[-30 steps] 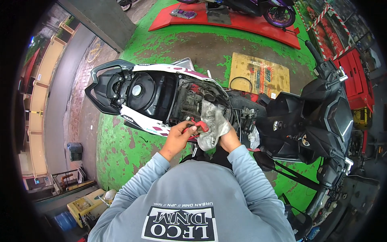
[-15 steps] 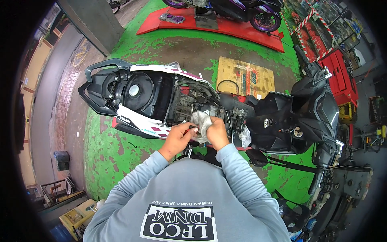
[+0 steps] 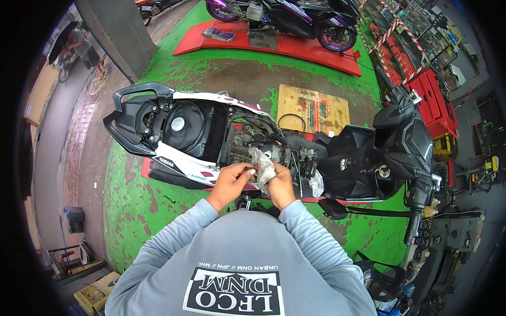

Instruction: Clean and inspect internal components of a motorcycle after removing body panels.

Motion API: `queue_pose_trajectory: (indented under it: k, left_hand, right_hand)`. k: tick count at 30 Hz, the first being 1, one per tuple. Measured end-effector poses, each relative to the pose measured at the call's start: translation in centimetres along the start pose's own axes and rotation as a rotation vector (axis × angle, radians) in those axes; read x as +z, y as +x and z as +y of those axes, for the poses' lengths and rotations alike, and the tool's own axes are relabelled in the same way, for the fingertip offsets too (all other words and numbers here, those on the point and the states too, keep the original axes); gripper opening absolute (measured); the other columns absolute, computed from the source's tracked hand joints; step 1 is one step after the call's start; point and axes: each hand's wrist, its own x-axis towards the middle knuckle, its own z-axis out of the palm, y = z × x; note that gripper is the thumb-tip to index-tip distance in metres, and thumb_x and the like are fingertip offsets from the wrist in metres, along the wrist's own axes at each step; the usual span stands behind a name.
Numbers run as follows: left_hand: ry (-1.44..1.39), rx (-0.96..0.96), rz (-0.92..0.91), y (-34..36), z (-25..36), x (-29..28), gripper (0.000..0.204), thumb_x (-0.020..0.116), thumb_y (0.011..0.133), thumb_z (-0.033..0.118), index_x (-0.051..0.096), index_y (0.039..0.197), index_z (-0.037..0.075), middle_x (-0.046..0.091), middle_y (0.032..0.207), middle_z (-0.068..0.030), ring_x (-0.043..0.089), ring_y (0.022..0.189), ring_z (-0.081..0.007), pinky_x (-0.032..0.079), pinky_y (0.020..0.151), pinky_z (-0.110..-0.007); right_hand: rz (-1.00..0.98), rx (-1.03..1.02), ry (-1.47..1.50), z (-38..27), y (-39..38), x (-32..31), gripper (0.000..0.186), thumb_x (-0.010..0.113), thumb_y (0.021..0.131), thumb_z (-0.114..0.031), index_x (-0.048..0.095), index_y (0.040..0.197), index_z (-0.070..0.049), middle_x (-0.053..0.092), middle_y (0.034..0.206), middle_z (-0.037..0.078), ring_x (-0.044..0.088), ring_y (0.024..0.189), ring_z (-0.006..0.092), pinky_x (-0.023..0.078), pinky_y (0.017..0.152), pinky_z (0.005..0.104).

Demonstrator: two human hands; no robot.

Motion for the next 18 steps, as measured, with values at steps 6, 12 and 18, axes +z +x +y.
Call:
queue_pose_trajectory:
  k: [6,12,18]
  left_hand:
    - [0.051,0.058,-0.069,-0.3,0.2,0.1,0.021,0.069,0.098,0.013,0.071,0.111,-0.003,0.074,0.084,-0.0128,0.071,0.075,-0.0188,0.054,0.069,-0.032]
    - [-0.026,-0.031,-0.027,-0.3,0.4,-0.3,0.022,0.065,0.102,0.017,0.072,0.110,-0.003,0.074,0.083,-0.0123,0.071,0.076,-0.0179,0.053,0.071,-0.033]
    - [0.115,0.189,0.043,-0.6,-0.5,0.0,0.020,0.066,0.097,0.008,0.071,0.110,-0.006,0.073,0.094,-0.0195,0.073,0.083,-0.0285,0.055,0.074,-0.036]
  right_hand:
    - [0.083,0.113,0.117,0.6,1.2,-0.4,0.020,0.055,0.104,-0.013,0.070,0.108,0.000,0.071,0.100,0.007,0.066,0.082,0.0162,0.055,0.075,0.0316]
    - [-0.028,0.145,0.029,-1.1,-0.1,-0.6,0.023,0.056,0.101,-0.007,0.064,0.122,-0.001,0.070,0.111,0.007,0.067,0.097,0.0169,0.054,0.087,0.0325]
    - [-0.119,-0.069,-0.296,-1.5,0.2,0.7,0.020,0.061,0.093,0.004,0.066,0.112,0.003,0.071,0.097,0.008,0.065,0.087,0.0144,0.054,0.076,0.0299]
